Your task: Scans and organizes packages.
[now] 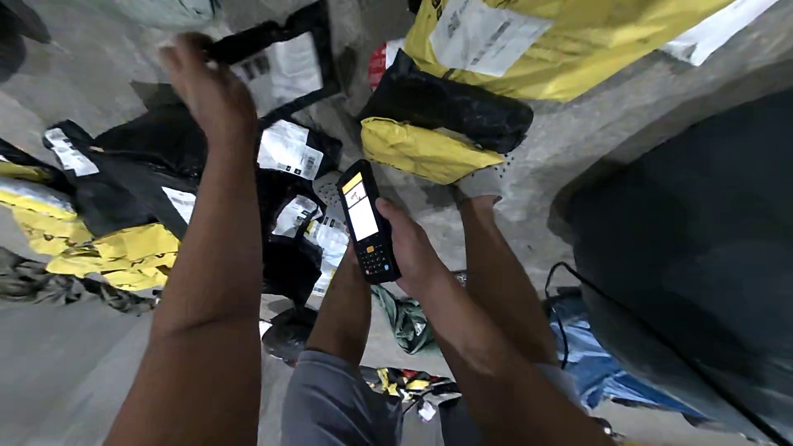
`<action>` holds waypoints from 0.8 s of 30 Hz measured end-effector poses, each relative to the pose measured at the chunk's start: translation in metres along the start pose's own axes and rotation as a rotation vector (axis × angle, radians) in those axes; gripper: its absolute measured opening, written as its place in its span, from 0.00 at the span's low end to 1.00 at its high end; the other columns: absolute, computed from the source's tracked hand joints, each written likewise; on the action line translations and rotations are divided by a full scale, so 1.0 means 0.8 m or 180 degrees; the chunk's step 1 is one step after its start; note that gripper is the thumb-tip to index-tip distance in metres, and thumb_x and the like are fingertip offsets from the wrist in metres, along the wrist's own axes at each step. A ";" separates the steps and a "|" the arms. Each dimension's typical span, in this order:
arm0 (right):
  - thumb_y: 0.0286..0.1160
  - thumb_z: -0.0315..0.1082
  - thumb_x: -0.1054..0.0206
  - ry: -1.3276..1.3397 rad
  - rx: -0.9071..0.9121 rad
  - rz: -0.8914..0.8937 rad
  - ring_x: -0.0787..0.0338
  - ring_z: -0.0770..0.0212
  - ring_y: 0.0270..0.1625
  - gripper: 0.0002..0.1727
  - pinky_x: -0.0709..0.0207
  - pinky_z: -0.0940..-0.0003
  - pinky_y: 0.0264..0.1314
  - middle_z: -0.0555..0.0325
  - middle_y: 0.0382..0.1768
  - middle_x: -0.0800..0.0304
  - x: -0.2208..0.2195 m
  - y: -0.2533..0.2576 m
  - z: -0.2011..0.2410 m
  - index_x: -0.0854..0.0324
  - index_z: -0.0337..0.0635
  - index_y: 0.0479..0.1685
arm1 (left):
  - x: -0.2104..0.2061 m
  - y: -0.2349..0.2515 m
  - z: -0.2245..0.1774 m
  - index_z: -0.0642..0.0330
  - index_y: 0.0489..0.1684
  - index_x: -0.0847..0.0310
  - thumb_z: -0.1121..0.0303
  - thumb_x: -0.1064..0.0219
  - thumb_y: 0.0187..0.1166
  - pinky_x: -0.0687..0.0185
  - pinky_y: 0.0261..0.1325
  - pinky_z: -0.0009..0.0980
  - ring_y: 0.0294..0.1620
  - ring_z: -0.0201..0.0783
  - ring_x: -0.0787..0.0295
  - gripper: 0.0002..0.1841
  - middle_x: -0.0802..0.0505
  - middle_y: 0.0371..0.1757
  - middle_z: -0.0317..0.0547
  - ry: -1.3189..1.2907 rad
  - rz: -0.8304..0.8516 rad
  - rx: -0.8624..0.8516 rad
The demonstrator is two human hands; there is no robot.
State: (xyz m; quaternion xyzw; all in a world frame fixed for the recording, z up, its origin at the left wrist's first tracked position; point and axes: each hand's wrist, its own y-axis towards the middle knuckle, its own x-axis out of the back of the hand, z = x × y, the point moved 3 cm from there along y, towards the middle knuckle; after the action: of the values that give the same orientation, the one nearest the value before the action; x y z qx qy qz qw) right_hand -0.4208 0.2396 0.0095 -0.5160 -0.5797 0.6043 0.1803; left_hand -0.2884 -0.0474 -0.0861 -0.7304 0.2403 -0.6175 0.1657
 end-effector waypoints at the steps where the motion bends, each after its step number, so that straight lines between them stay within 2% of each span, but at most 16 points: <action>1: 0.92 0.59 0.60 0.0003 0.0021 0.0046 0.08 0.53 0.39 0.31 0.11 0.58 0.43 0.45 0.49 0.11 0.001 -0.002 -0.002 0.27 0.46 0.72 | -0.003 -0.013 0.007 0.71 0.77 0.31 0.67 0.43 0.81 0.26 0.76 0.44 0.71 0.53 0.19 0.26 0.19 0.71 0.67 -0.0083 -0.0130 0.0132; 3: 0.91 0.59 0.60 0.0000 0.0053 0.0323 0.08 0.54 0.40 0.30 0.11 0.59 0.43 0.46 0.48 0.11 0.003 -0.007 -0.004 0.29 0.47 0.73 | -0.050 -0.052 0.000 0.66 0.75 0.29 0.58 0.45 0.89 0.15 0.62 0.37 0.58 0.40 0.13 0.24 0.12 0.61 0.53 -0.1052 0.0373 0.0909; 4: 0.90 0.59 0.61 0.0006 0.0080 0.0620 0.07 0.54 0.42 0.31 0.11 0.59 0.45 0.45 0.51 0.11 0.004 -0.010 -0.005 0.30 0.48 0.74 | -0.088 -0.076 -0.013 0.60 0.75 0.28 0.47 0.49 0.91 0.13 0.53 0.38 0.50 0.39 0.10 0.28 0.10 0.55 0.48 -0.1684 0.0965 0.1469; 5: 0.89 0.60 0.61 0.0067 0.0106 0.0956 0.07 0.53 0.44 0.32 0.10 0.58 0.47 0.43 0.52 0.11 0.005 -0.014 -0.008 0.30 0.48 0.75 | -0.127 -0.099 -0.029 0.56 0.78 0.32 0.37 0.54 0.89 0.10 0.49 0.42 0.49 0.44 0.08 0.34 0.09 0.56 0.51 -0.2159 0.1643 0.1858; 6: 0.89 0.60 0.61 0.0170 0.0119 0.1277 0.06 0.51 0.45 0.33 0.10 0.57 0.49 0.41 0.53 0.11 0.004 -0.016 -0.012 0.29 0.45 0.73 | -0.163 -0.118 -0.042 0.52 0.84 0.36 0.29 0.51 0.82 0.10 0.54 0.51 0.58 0.54 0.09 0.41 0.12 0.65 0.58 -0.2560 0.2156 0.2148; 7: 0.88 0.60 0.62 0.0257 0.0121 0.1540 0.06 0.50 0.46 0.34 0.10 0.56 0.50 0.39 0.54 0.11 0.004 -0.018 -0.016 0.28 0.43 0.72 | -0.189 -0.132 -0.057 0.48 0.90 0.42 0.26 0.44 0.77 0.15 0.64 0.58 0.70 0.59 0.16 0.46 0.19 0.76 0.61 -0.2748 0.2383 0.2310; 8: 0.88 0.60 0.62 0.0315 0.0119 0.1683 0.06 0.50 0.46 0.34 0.10 0.55 0.50 0.39 0.53 0.11 0.004 -0.020 -0.019 0.27 0.42 0.70 | -0.209 -0.139 -0.070 0.47 0.93 0.47 0.29 0.39 0.76 0.19 0.70 0.60 0.76 0.60 0.21 0.48 0.24 0.82 0.61 -0.2747 0.2366 0.2346; 9: 0.88 0.59 0.61 0.0349 0.0118 0.1691 0.06 0.50 0.45 0.33 0.09 0.56 0.49 0.39 0.51 0.10 0.006 -0.021 -0.021 0.26 0.41 0.69 | -0.224 -0.143 -0.078 0.49 0.93 0.49 0.35 0.36 0.78 0.19 0.70 0.60 0.77 0.59 0.22 0.47 0.25 0.82 0.61 -0.2702 0.2214 0.2318; 12: 0.87 0.60 0.60 0.0695 0.0097 0.1767 0.07 0.48 0.49 0.34 0.10 0.54 0.51 0.37 0.56 0.12 0.018 -0.019 -0.027 0.28 0.44 0.73 | -0.245 -0.148 -0.063 0.60 0.81 0.34 0.64 0.33 0.79 0.11 0.57 0.51 0.62 0.52 0.13 0.30 0.14 0.66 0.58 -0.2487 0.1751 0.2234; 13: 0.86 0.62 0.59 0.0769 0.0097 0.1806 0.07 0.47 0.49 0.34 0.11 0.53 0.52 0.37 0.58 0.13 0.021 -0.018 -0.031 0.29 0.45 0.74 | -0.242 -0.151 -0.046 0.63 0.76 0.28 0.69 0.33 0.78 0.11 0.53 0.48 0.55 0.49 0.11 0.26 0.12 0.60 0.58 -0.2304 0.1640 0.2099; 14: 0.86 0.62 0.59 0.0763 0.0074 0.1809 0.07 0.46 0.49 0.35 0.11 0.52 0.52 0.37 0.58 0.13 0.023 -0.017 -0.038 0.29 0.45 0.74 | -0.234 -0.155 -0.024 0.65 0.72 0.26 0.71 0.34 0.79 0.11 0.51 0.45 0.50 0.46 0.11 0.22 0.11 0.55 0.56 -0.2135 0.1579 0.1908; 16: 0.87 0.62 0.61 0.0503 -0.0082 0.1661 0.07 0.48 0.47 0.34 0.10 0.54 0.49 0.38 0.55 0.12 0.022 -0.019 -0.057 0.30 0.46 0.74 | -0.192 -0.167 0.014 0.65 0.75 0.29 0.72 0.37 0.82 0.13 0.53 0.43 0.49 0.43 0.12 0.22 0.11 0.55 0.56 -0.1819 0.1507 0.1641; 18: 0.89 0.60 0.63 0.0113 -0.0371 0.1400 0.07 0.52 0.44 0.32 0.10 0.58 0.47 0.43 0.51 0.11 0.019 -0.019 -0.078 0.31 0.48 0.75 | -0.144 -0.171 0.041 0.61 0.76 0.32 0.76 0.39 0.79 0.10 0.43 0.39 0.40 0.38 0.11 0.24 0.11 0.47 0.50 -0.1919 0.1123 0.1666; 19: 0.90 0.60 0.64 -0.0035 -0.0503 0.1273 0.07 0.52 0.42 0.32 0.10 0.59 0.45 0.44 0.50 0.11 0.018 -0.018 -0.088 0.31 0.49 0.76 | -0.127 -0.167 0.059 0.61 0.76 0.33 0.78 0.40 0.75 0.10 0.41 0.40 0.40 0.39 0.10 0.26 0.11 0.47 0.49 -0.2133 0.0884 0.1643; 22: 0.92 0.58 0.65 -0.0280 -0.0713 0.0800 0.07 0.53 0.39 0.32 0.11 0.60 0.40 0.44 0.48 0.10 0.018 -0.010 -0.113 0.27 0.45 0.71 | -0.080 -0.138 0.109 0.63 0.73 0.30 0.81 0.41 0.71 0.09 0.50 0.42 0.51 0.40 0.10 0.26 0.12 0.57 0.51 -0.2209 0.0623 0.1150; 24: 0.93 0.57 0.64 -0.0433 -0.0717 0.0496 0.08 0.55 0.37 0.31 0.11 0.62 0.38 0.46 0.46 0.10 0.020 -0.006 -0.119 0.27 0.45 0.70 | -0.054 -0.118 0.124 0.63 0.68 0.26 0.79 0.40 0.71 0.09 0.52 0.41 0.52 0.39 0.10 0.22 0.11 0.56 0.49 -0.1955 0.0613 0.0867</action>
State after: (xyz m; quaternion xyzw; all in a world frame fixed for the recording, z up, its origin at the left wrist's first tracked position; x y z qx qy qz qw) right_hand -0.3501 0.3026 0.0269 -0.5342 -0.6128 0.5813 0.0341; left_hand -0.1825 0.0494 -0.0889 -0.8273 0.1625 -0.3768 0.3838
